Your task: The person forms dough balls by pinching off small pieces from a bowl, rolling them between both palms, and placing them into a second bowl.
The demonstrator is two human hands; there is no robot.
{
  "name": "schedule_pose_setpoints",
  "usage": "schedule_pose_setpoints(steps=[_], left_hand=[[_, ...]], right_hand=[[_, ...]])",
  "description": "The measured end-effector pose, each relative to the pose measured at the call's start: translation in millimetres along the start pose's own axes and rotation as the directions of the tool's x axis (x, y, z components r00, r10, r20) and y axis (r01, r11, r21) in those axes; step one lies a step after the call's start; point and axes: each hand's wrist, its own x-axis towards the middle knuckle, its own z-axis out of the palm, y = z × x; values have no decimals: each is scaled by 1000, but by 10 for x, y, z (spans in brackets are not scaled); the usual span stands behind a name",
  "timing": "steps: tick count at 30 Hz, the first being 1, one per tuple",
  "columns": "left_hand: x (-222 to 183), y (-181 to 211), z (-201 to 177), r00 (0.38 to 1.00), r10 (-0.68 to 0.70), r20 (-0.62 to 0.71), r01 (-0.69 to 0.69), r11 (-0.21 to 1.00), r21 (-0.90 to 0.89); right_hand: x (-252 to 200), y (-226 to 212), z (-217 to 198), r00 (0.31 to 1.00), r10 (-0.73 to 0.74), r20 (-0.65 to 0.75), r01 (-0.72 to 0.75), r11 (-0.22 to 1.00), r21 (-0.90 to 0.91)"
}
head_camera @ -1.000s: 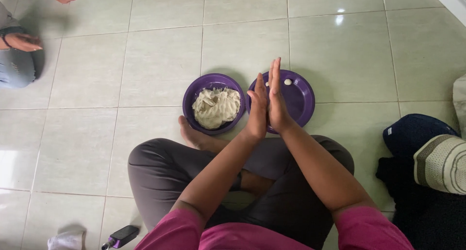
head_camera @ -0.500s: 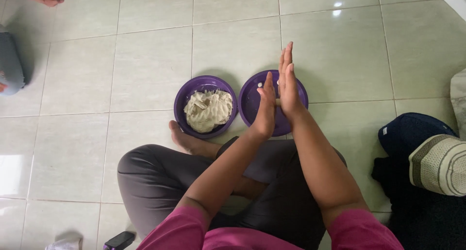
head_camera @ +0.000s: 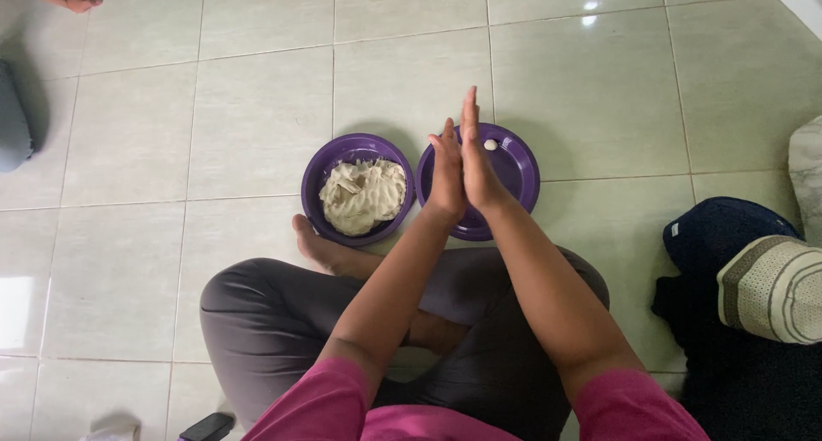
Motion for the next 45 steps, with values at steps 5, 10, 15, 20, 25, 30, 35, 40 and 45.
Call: schedule_pose_setpoints(steps=[5, 10, 15, 20, 25, 30, 35, 40, 45], left_hand=[[63, -11, -107, 1000, -6, -26, 6, 1000, -23], [-36, -76, -33, 999, 4, -35, -5, 1000, -29], [5, -117, -69, 999, 3, -51, -6, 998, -59], [161, -35, -230, 997, -1, -71, -5, 997, -73], [-31, -65, -98, 998, -62, -27, 60, 994, -90], [-40, -14, -88, 998, -40, -50, 35, 995, -89], [14, 123, -146, 997, -5, -74, 0, 998, -69], [-79, -227, -193, 997, -49, -53, 46, 997, -62], [2, -297, -233, 994, -81, -73, 63, 973, -222]], right_hand=[[-9, 314, -13, 998, 56, -17, -57, 998, -37], [49, 90, -24, 994, 42, -102, -28, 990, 135], [-16, 196, -6, 1000, -15, 4, 15, 991, -130], [19, 338, -6, 998, 31, -52, -37, 993, -115], [27, 247, -47, 991, 78, -110, -83, 996, -40], [-23, 253, 134, 996, 84, -17, -85, 975, -203], [44, 222, 59, 995, 64, -77, -67, 997, -34], [57, 151, 59, 987, 39, -154, -25, 996, 90], [0, 178, 181, 996, 88, -15, -89, 993, -82]])
